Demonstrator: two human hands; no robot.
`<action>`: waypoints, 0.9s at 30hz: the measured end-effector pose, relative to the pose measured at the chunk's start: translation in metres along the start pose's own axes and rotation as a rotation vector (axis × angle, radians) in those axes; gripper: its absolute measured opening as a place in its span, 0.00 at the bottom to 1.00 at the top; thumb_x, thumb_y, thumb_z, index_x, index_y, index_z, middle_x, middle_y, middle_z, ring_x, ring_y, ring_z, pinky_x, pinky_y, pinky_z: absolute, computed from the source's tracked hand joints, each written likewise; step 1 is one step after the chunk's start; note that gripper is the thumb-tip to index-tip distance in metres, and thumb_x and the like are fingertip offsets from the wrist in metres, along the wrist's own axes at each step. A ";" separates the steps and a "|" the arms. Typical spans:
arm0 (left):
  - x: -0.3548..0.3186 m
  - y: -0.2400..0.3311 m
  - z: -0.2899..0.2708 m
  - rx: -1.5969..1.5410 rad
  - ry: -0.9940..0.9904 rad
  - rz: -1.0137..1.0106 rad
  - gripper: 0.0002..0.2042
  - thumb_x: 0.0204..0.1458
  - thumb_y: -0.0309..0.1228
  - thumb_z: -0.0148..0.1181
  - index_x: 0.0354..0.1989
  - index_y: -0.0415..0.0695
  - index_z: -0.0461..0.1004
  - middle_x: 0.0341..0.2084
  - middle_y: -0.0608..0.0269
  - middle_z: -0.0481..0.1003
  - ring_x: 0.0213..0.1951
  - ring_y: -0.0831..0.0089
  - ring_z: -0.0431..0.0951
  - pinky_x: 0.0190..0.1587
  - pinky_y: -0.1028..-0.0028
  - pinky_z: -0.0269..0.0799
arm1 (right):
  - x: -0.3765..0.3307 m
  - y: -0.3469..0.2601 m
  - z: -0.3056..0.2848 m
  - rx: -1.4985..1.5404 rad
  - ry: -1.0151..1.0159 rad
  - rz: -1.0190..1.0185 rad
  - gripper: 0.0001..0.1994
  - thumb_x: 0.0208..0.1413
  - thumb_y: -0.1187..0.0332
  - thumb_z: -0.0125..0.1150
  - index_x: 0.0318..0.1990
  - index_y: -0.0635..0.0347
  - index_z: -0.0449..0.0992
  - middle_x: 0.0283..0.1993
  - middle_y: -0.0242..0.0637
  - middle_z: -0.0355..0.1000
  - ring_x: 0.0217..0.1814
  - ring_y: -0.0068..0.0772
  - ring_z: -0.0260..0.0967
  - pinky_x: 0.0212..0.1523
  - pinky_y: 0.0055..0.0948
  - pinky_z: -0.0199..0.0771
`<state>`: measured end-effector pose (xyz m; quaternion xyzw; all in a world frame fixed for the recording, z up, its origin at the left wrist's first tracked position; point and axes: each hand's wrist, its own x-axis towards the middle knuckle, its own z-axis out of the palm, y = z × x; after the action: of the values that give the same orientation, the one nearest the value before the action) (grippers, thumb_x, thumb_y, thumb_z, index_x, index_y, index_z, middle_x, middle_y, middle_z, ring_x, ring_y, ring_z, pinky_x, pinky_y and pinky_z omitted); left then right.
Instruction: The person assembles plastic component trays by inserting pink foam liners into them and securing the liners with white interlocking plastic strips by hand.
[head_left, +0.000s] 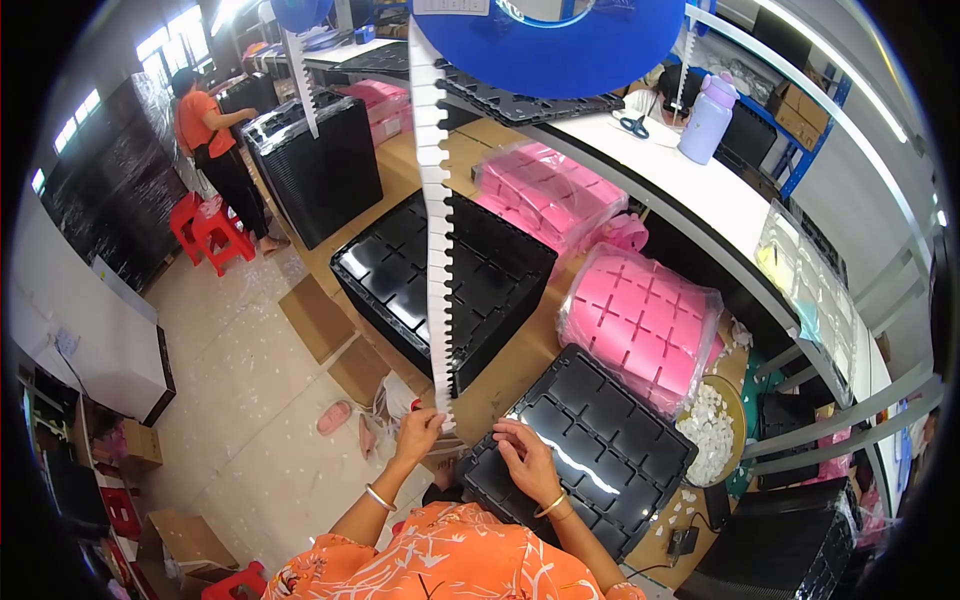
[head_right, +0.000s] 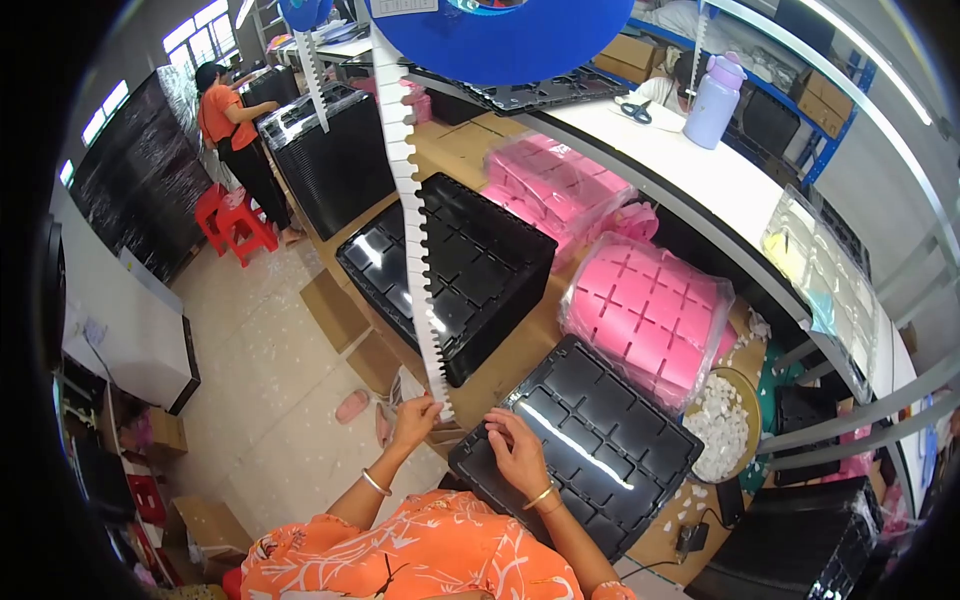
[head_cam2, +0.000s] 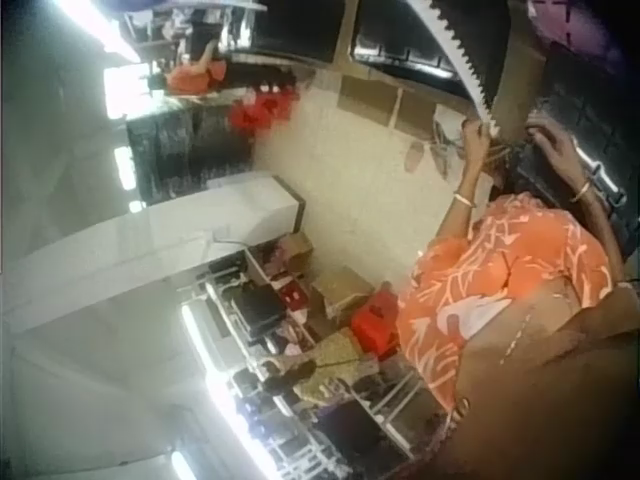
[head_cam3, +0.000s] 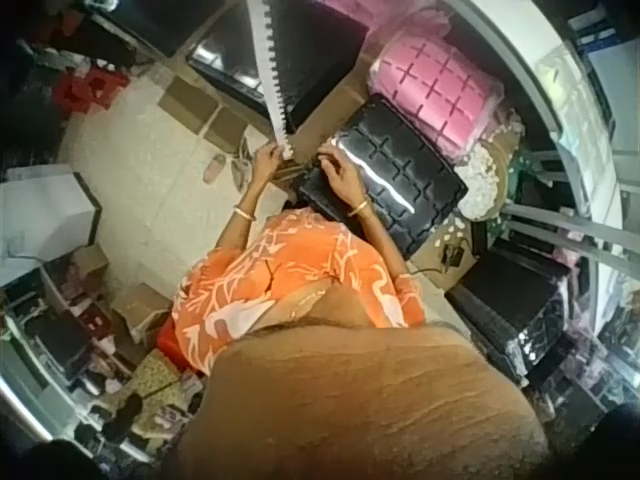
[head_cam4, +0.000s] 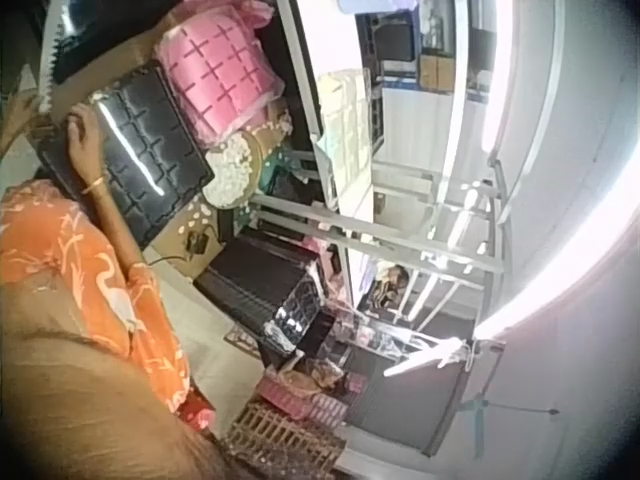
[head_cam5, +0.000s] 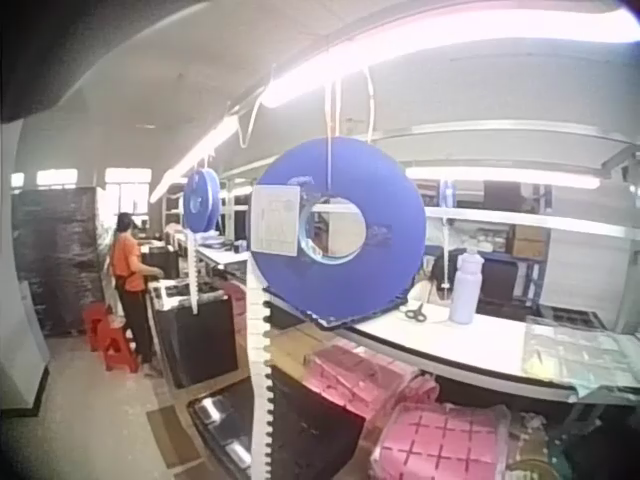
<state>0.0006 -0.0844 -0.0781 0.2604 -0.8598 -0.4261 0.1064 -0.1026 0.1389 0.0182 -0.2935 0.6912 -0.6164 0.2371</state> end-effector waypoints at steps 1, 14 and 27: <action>-0.002 0.005 -0.004 -0.284 -0.039 -0.123 0.10 0.61 0.30 0.58 0.42 0.35 0.78 0.26 0.56 0.81 0.28 0.66 0.82 0.30 0.74 0.75 | -0.001 0.000 0.000 -0.036 0.001 -0.011 0.13 0.63 0.76 0.55 0.54 0.66 0.74 0.57 0.42 0.72 0.53 0.34 0.77 0.51 0.27 0.77; -0.026 0.105 -0.052 -1.247 -0.223 -0.266 0.15 0.69 0.36 0.47 0.48 0.34 0.70 0.36 0.49 0.80 0.31 0.64 0.83 0.30 0.76 0.77 | 0.012 -0.004 0.005 0.204 -0.152 0.139 0.13 0.65 0.66 0.60 0.51 0.65 0.75 0.45 0.30 0.75 0.45 0.18 0.71 0.49 0.19 0.71; -0.022 0.090 -0.022 -1.190 -0.052 -0.417 0.08 0.59 0.27 0.62 0.41 0.35 0.75 0.31 0.57 0.79 0.27 0.74 0.79 0.26 0.80 0.72 | 0.014 -0.043 0.003 -0.207 0.116 -0.140 0.06 0.56 0.70 0.66 0.37 0.63 0.80 0.30 0.34 0.74 0.29 0.23 0.70 0.31 0.22 0.70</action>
<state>-0.0038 -0.0420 0.0071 0.3083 -0.4092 -0.8494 0.1266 -0.1062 0.1240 0.0610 -0.3276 0.7414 -0.5728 0.1218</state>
